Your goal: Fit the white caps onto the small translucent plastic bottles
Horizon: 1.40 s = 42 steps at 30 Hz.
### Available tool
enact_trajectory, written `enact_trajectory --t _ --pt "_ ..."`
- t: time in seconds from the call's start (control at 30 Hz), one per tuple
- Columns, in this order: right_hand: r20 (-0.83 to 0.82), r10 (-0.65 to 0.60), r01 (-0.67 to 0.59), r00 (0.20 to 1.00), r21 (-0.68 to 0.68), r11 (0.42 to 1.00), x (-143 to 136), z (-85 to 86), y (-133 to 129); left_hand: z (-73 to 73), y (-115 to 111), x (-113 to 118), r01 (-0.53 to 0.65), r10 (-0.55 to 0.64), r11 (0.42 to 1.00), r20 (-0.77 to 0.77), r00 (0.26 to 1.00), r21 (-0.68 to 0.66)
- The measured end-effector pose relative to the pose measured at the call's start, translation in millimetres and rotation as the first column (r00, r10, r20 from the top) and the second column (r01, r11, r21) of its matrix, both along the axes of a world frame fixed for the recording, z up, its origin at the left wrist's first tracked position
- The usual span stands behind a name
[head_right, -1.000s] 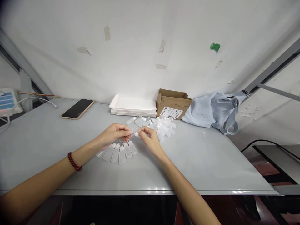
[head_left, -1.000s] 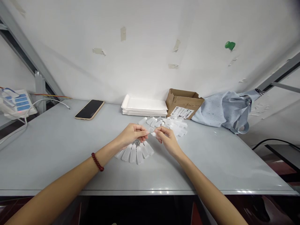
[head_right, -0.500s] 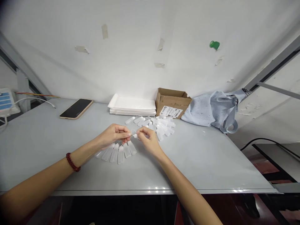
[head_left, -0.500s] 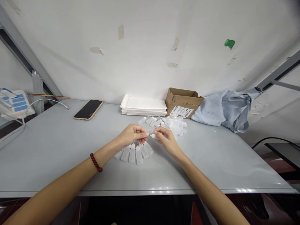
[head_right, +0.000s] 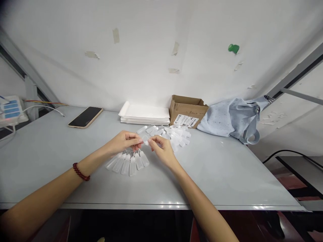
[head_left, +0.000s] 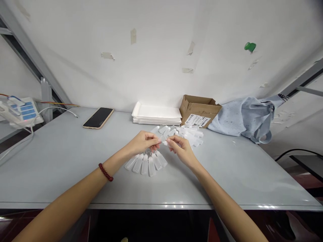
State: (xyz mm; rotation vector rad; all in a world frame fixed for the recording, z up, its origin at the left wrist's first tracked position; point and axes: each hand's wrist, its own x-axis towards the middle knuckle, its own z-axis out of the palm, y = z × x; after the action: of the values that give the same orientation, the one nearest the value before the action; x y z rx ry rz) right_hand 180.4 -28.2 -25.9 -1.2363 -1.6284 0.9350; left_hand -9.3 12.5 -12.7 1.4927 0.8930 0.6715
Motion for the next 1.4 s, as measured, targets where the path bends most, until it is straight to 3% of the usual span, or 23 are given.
enact_trajectory --t 0.2,0.4,0.53,0.73,1.1,1.23,1.4 --pt "0.094 0.019 -0.019 0.995 -0.001 1.0 -0.1 4.7 -0.9 0.6 -3.6 3.3 0.016 -0.016 1.0 -0.017 1.0 -0.009" --pt "0.234 0.029 -0.045 0.972 0.063 0.997 4.3 4.0 2.4 -4.2 0.4 3.0 -0.117 0.118 0.993 -0.009 0.993 0.023" --pt "0.406 -0.019 0.004 0.914 0.038 0.999 4.0 -0.7 3.7 -5.7 3.4 1.2 -0.225 0.226 0.974 -0.026 0.974 0.033" --pt "0.609 -0.009 -0.046 0.793 0.075 0.996 2.3 -5.8 2.7 -7.2 4.2 0.6 -0.206 0.206 0.978 -0.035 0.978 0.023" --pt "0.493 0.118 -0.134 0.862 -0.003 0.991 4.8 -3.7 2.1 -6.4 2.5 3.0 -0.196 0.196 0.981 -0.06 0.979 0.005" --pt "0.478 0.013 -0.04 0.878 0.046 0.998 9.6 -3.6 6.5 -3.9 1.1 3.0 -0.196 0.196 0.981 -0.068 0.978 0.011" --pt "0.492 -0.271 0.167 0.827 0.245 0.955 24.5 -2.4 15.7 -3.7 0.7 2.0 -0.212 0.212 0.977 -0.064 0.975 0.007"
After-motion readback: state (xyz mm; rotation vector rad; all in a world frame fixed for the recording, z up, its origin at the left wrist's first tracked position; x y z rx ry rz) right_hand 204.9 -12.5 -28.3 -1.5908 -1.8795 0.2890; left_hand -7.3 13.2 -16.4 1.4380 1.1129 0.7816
